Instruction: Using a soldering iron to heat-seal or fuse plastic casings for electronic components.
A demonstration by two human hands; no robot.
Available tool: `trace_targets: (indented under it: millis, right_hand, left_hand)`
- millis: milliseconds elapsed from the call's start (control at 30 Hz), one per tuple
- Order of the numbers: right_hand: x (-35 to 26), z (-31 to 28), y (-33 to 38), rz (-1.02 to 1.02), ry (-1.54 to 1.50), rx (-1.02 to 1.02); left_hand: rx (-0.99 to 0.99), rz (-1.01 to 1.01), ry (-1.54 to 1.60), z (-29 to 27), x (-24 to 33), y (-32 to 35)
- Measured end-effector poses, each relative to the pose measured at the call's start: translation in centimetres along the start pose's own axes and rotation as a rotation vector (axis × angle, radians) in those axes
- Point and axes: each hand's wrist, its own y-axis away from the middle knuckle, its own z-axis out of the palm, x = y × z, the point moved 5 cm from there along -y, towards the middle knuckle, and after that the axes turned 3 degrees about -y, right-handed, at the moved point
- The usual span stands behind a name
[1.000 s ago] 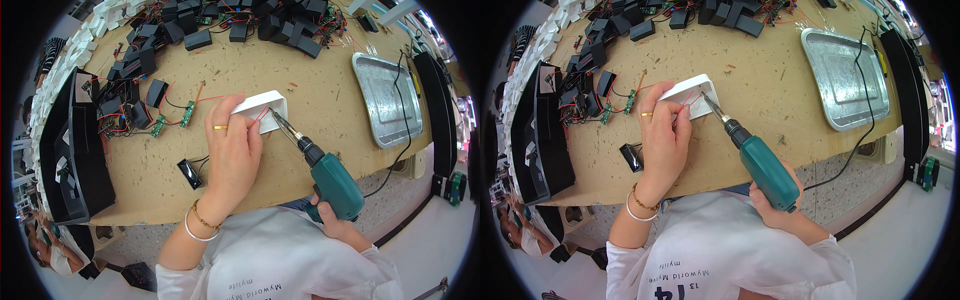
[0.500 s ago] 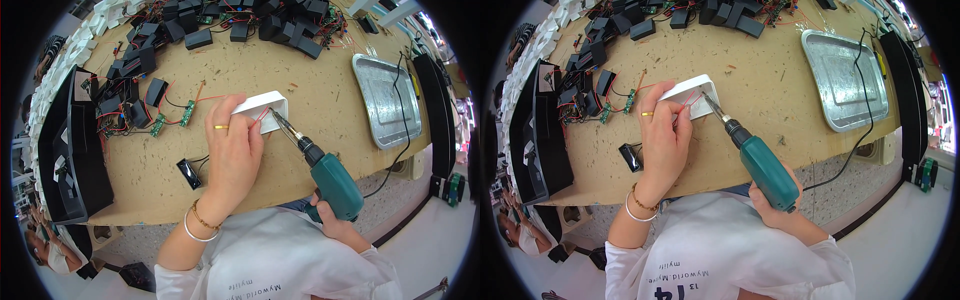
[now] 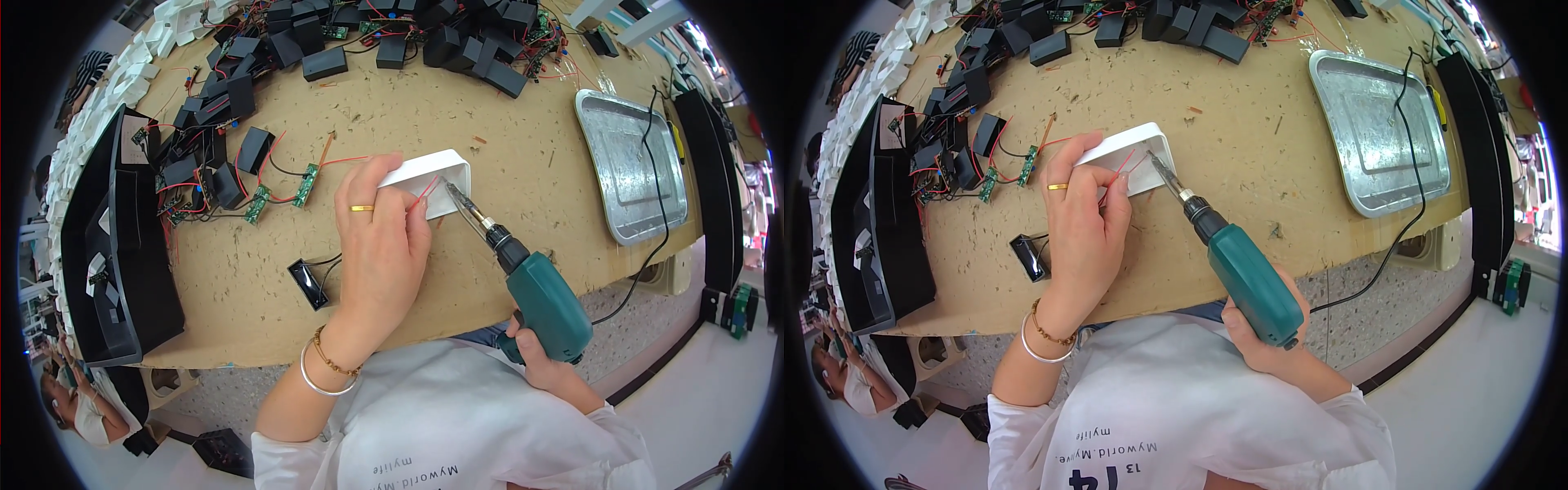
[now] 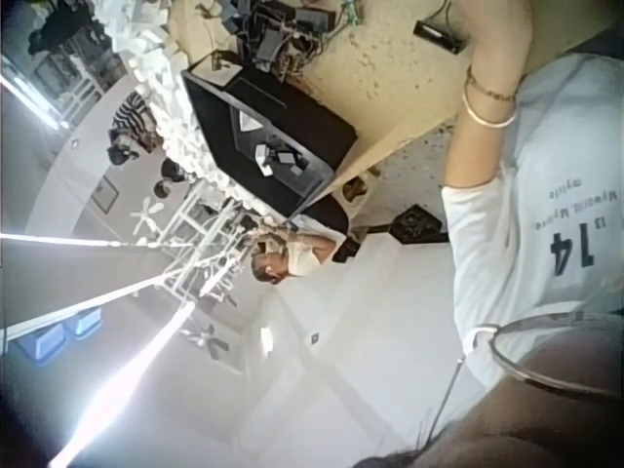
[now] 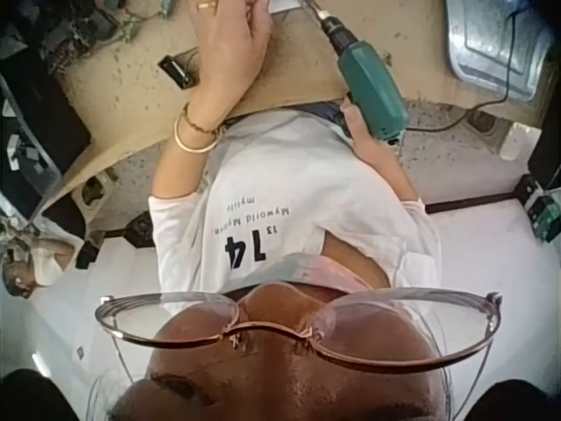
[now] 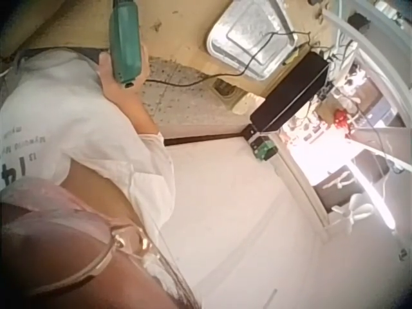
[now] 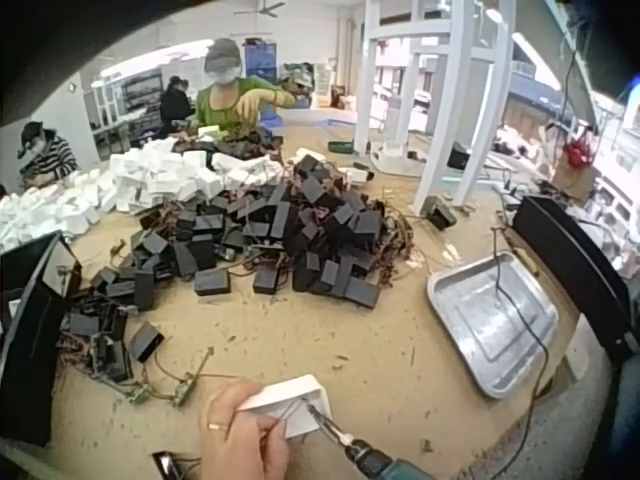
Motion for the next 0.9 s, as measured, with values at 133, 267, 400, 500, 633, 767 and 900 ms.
trace_targets:
  millis: [133, 267, 400, 500, 633, 767, 900]
  right_hand:
    - [-0.1, -0.04, 0.11, 0.08, -0.023, 0.032]
    - [0.2, -0.03, 0.01, -0.047, 0.055, -0.028]
    - [0.02, -0.01, 0.0, -0.007, -0.065, 0.014]
    - [0.02, 0.03, -0.03, -0.007, -0.094, 0.014]
    - [-0.15, 0.1, -0.2, -0.022, -0.092, 0.024]
    - [0.14, 0.02, -0.09, -0.052, 0.007, -0.006]
    - [0.4, 0.03, 0.4, 0.005, -0.015, 0.023]
  left_hand:
    - [0.009, 0.003, 0.002, 0.01, 0.06, -0.08]
    - [0.008, 0.005, -0.002, 0.03, 0.04, 0.02]
    - [-0.008, -0.016, 0.016, 0.01, -0.03, -0.09]
    - [0.003, -0.004, 0.009, -0.06, -0.08, -0.1]
    - [-0.003, -0.005, -0.005, 0.01, -0.01, -0.12]
    - [0.008, -0.003, -0.018, 0.09, 0.07, -0.03]
    - [0.021, 0.011, -0.03, 0.06, 0.17, -0.08]
